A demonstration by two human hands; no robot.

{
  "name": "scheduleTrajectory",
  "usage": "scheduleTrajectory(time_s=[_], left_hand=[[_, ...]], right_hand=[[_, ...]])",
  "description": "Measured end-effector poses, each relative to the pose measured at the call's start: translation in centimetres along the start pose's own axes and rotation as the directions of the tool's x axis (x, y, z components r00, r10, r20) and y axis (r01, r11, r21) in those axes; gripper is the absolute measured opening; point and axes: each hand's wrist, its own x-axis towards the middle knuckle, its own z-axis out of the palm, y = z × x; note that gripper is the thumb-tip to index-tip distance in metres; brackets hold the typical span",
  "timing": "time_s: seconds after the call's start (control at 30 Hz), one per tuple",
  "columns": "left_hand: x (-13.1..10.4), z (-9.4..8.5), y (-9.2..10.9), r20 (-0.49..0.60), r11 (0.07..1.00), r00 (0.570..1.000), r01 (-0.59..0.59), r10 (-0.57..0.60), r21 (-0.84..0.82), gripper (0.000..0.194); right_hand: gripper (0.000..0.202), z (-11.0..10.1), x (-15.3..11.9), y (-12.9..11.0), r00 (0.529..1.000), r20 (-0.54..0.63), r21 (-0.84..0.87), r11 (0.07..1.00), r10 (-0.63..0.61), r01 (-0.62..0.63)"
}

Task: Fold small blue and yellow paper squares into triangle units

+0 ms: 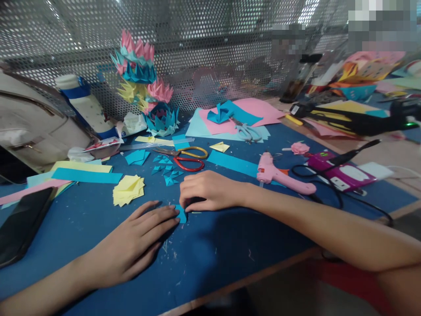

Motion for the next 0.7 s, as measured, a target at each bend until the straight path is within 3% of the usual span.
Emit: scheduleTrajectory(time_s=[0.13,0.3,0.7], left_hand=[[0.0,-0.1,0.0,0.003,1.000,1.000,0.006,-0.006,-0.001,0.056],[0.2,-0.2,0.1,0.008,1.000,1.000,0.004,-0.004,0.006,0.054],[0.2,-0.1,0.1,-0.003,1.000,1.000,0.001,-0.001,-0.004,0.052]], right_hand=[[0.012,0.3,0.2,0.0,0.988,0.025,0.145,0.977,0.155,-0.157],[0.010,0.7,0.8,-0.7,0.947,0.056,0.191,0.928,0.316,-0.321],[0.009,1.2,1.2,-2.4,0.914,0.064,0.016,0.915,0.401,-0.402]])
